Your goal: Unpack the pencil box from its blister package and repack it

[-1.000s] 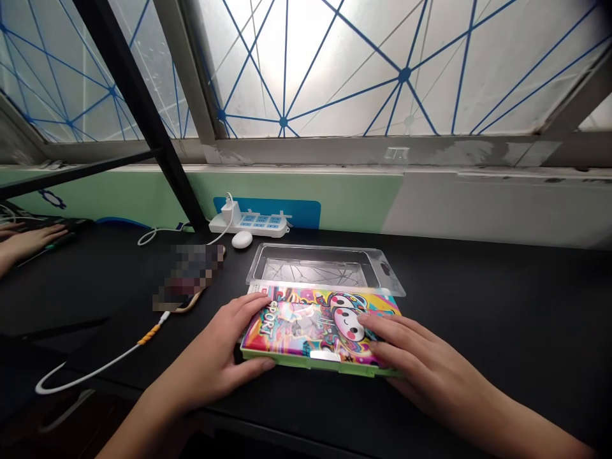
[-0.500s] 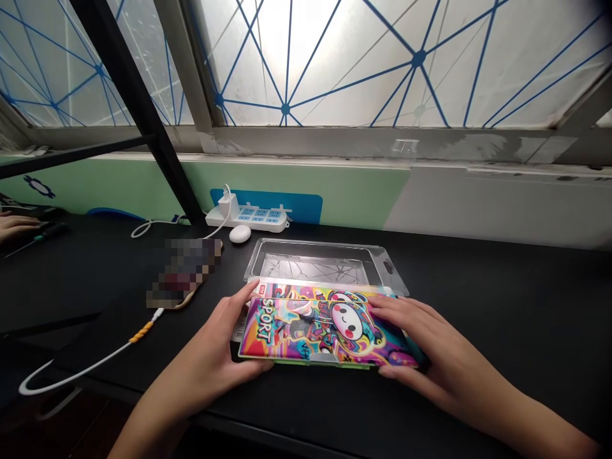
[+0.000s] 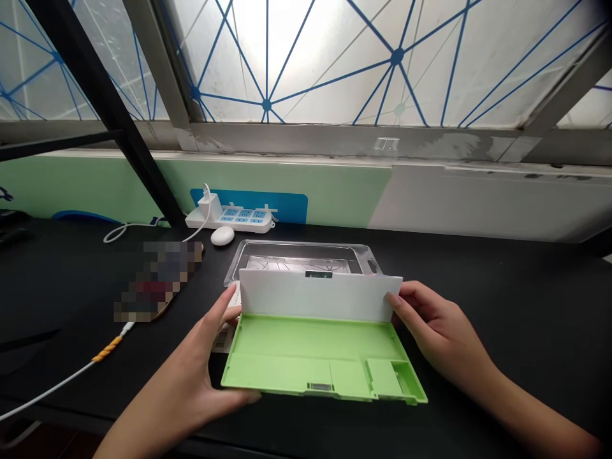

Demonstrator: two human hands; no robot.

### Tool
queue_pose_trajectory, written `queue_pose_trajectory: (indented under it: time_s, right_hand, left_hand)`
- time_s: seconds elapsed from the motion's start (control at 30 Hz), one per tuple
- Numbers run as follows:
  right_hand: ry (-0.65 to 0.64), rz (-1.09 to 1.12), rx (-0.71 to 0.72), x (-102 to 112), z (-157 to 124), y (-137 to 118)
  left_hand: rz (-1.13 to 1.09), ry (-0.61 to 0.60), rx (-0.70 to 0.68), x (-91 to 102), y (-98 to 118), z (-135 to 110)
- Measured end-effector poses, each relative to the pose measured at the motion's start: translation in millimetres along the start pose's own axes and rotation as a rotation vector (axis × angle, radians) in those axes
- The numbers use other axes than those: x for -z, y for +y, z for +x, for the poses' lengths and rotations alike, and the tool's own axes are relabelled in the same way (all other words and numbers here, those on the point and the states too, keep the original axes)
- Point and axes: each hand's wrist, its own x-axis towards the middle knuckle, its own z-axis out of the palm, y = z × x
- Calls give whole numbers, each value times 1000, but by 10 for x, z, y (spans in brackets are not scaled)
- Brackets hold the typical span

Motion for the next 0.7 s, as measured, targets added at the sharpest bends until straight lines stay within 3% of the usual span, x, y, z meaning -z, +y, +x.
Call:
queue_pose_trajectory:
  time_s: [0.23, 0.4, 0.5, 0.6, 0.7]
  right_hand:
    - [70, -26, 288, 77, -82, 21]
    - [-154, -154, 492, 6, -157, 59]
    - [-188, -267, 590, -2, -132, 60]
    - [-134, -245, 606, 16, -130, 58]
    - [-76, -180, 454, 17, -171, 66]
  left_hand:
    - [-1, 40, 51, 11, -32, 25]
    - [-16, 16, 49, 34, -37, 66]
    - [-59, -8, 31, 51, -59, 76]
    - [-71, -42, -22, 50, -67, 85]
    - [-15, -54, -64, 32, -43, 101]
